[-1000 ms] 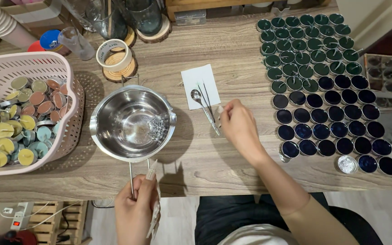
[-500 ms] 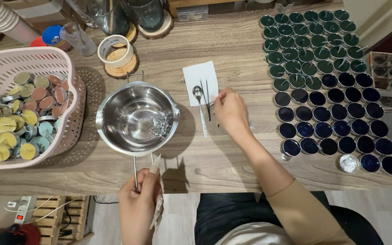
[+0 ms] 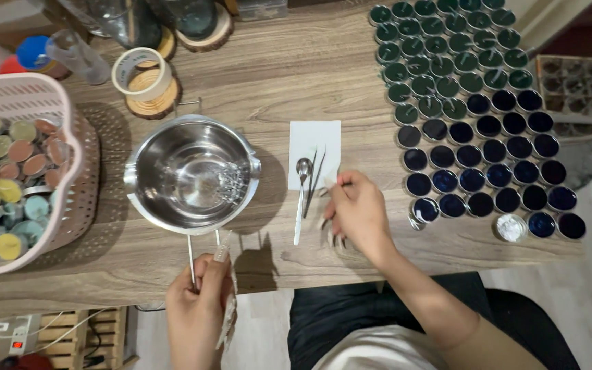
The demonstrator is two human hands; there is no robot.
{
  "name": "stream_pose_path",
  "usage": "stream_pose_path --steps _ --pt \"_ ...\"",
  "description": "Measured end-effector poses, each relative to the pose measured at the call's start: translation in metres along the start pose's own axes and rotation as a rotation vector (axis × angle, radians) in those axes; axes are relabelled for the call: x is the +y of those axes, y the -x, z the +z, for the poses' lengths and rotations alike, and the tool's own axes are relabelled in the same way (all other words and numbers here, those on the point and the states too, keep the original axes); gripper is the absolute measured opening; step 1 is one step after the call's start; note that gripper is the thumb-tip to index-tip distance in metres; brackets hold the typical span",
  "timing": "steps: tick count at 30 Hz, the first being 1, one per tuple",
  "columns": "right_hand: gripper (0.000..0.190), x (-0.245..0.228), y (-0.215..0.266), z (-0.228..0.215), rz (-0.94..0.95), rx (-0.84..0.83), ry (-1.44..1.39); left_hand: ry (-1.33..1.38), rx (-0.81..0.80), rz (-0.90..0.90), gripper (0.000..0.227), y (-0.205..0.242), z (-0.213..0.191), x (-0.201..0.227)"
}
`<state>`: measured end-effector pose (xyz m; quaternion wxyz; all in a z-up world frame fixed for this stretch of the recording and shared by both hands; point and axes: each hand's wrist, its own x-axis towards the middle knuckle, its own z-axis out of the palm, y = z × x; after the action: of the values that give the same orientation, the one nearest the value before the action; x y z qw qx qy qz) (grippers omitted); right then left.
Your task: The person prepares candle wicks by handling a metal pot of wax, using a spoon to place wax into small candle containers, and then uses tweezers to position wicks into the containers.
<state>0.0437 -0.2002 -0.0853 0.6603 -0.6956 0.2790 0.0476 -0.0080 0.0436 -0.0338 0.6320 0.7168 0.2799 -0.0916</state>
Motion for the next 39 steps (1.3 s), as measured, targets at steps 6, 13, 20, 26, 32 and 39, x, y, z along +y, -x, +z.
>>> stream_pose_path --steps 6,13,20,26,32,39 --pt "0.021 0.037 0.048 -0.042 0.108 0.006 -0.071 -0.008 -0.009 -0.04 0.029 0.006 0.007 0.005" --pt "0.024 0.056 0.064 -0.079 0.258 0.055 -0.275 -0.055 -0.016 0.002 0.029 0.016 0.019 0.004" --pt "0.023 0.06 0.072 -0.109 0.345 0.021 -0.283 -0.065 -0.016 0.0 0.03 0.026 0.028 0.008" --pt "0.021 0.07 0.069 -0.139 0.37 -0.05 -0.325 -0.091 -0.016 0.015 0.028 0.028 0.032 0.011" --pt "0.02 0.067 0.064 -0.159 0.407 -0.083 -0.26 -0.124 -0.015 0.044 0.029 0.029 0.033 0.008" --pt "0.022 0.051 0.072 -0.173 0.38 -0.044 -0.012 -0.145 0.046 0.022 0.03 0.036 0.033 0.009"
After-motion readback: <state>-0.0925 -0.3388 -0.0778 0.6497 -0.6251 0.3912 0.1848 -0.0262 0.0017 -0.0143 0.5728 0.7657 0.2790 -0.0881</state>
